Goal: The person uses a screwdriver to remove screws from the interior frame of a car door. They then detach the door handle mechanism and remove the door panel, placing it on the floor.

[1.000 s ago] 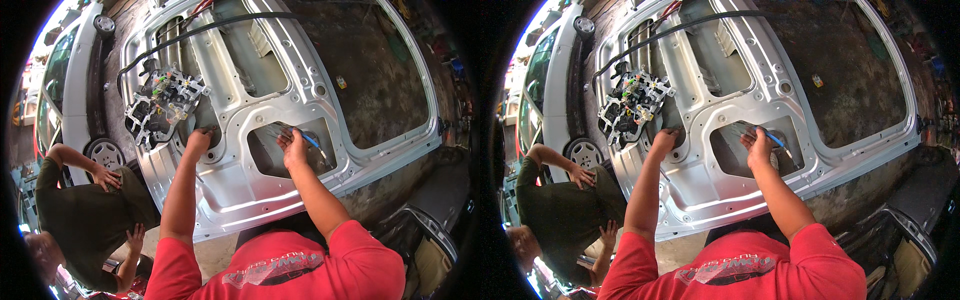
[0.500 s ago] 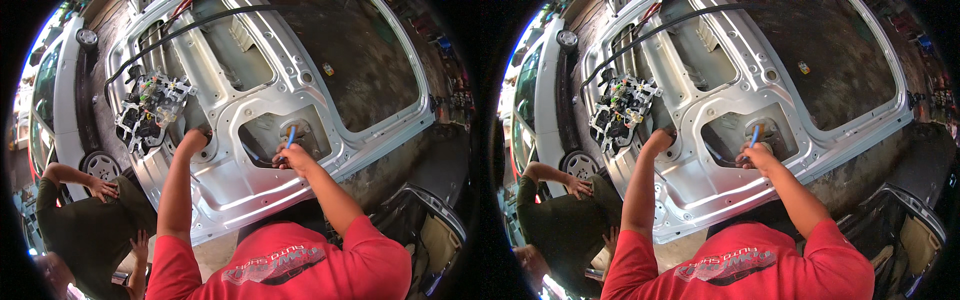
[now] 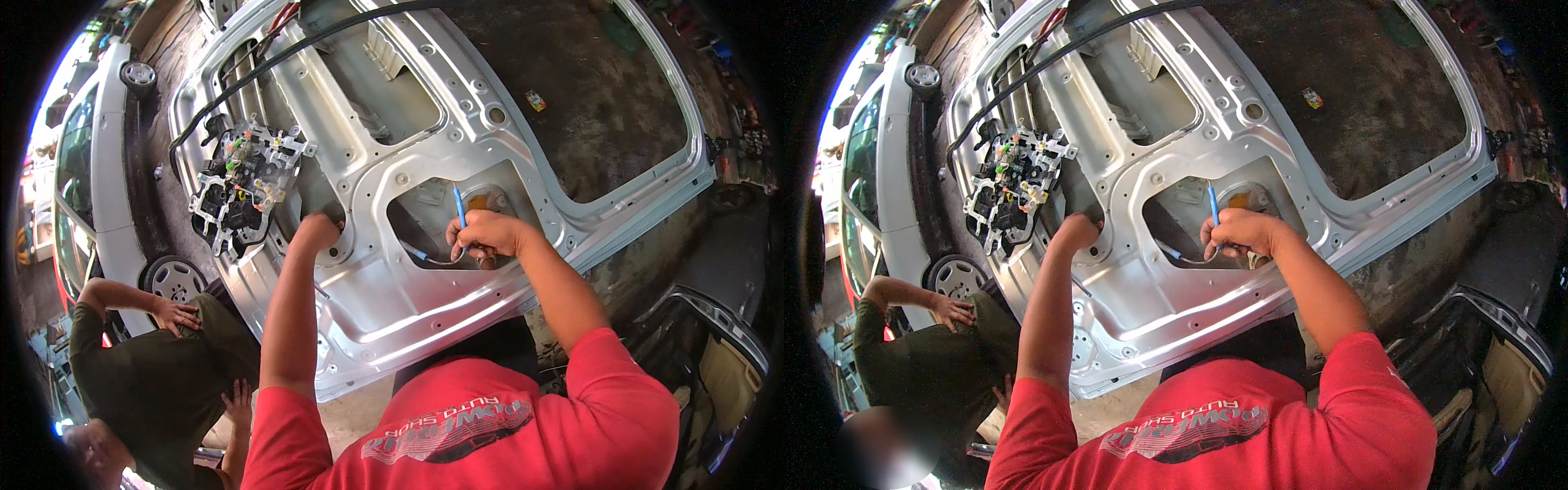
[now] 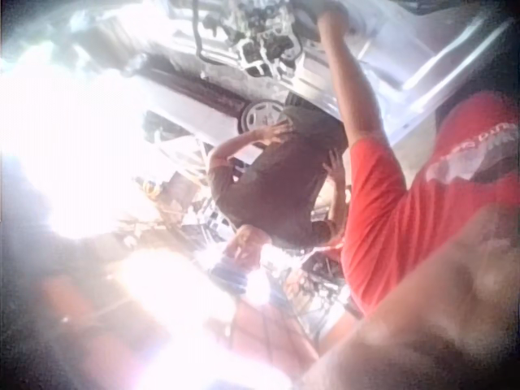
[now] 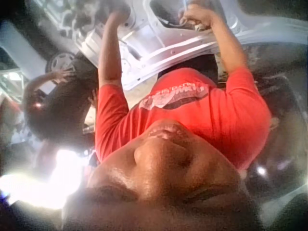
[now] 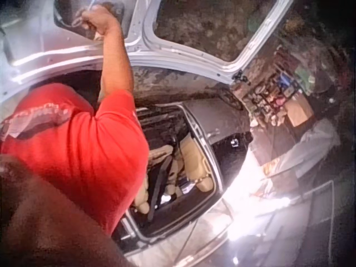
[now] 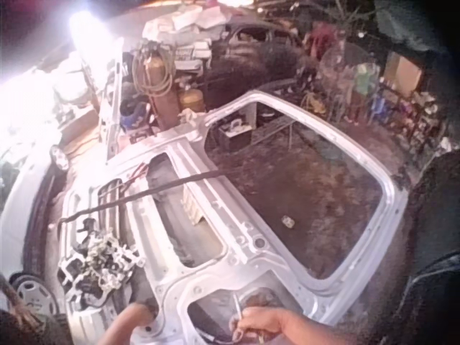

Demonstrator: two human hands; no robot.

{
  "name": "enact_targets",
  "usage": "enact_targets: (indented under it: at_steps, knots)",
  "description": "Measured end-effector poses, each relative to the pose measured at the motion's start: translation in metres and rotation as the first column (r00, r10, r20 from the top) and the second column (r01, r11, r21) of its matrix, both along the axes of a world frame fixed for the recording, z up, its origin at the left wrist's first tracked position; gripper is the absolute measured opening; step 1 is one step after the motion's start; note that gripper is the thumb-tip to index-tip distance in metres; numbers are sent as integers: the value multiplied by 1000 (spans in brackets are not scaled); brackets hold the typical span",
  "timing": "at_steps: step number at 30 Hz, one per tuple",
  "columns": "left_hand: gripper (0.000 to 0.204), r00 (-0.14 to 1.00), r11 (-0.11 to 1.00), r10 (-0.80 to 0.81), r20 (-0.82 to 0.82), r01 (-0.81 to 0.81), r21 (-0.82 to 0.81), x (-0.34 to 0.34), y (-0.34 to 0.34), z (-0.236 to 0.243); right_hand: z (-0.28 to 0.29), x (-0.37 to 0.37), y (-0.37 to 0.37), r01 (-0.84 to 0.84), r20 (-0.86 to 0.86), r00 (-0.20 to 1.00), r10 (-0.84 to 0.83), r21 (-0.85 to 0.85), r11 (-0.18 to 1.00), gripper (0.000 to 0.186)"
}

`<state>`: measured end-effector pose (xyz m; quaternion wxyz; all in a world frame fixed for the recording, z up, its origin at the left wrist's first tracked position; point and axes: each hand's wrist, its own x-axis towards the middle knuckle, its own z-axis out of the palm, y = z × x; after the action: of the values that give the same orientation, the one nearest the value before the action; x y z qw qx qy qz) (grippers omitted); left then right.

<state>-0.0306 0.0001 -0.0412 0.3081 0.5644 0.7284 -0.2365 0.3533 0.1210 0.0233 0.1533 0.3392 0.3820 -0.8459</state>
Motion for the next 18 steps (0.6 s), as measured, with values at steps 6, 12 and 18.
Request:
enact_targets:
  at_steps: [6, 12, 18]
  knots:
    - [51, 994, 989, 99, -52, -103, -101, 13, 18, 10, -42, -15, 4, -118, 78, 990, 117, 17, 993, 21]
    - [50, 971, 955, 238, -27, -239, -174, 12, 23, 7, -63, -33, -3, -362, 235, 922, 307, 243, 900, 17]
    - [44, 983, 976, 183, 30, -178, -125, 1, 17, -8, -56, -4, 19, -382, 337, 875, 347, 42, 923, 17]
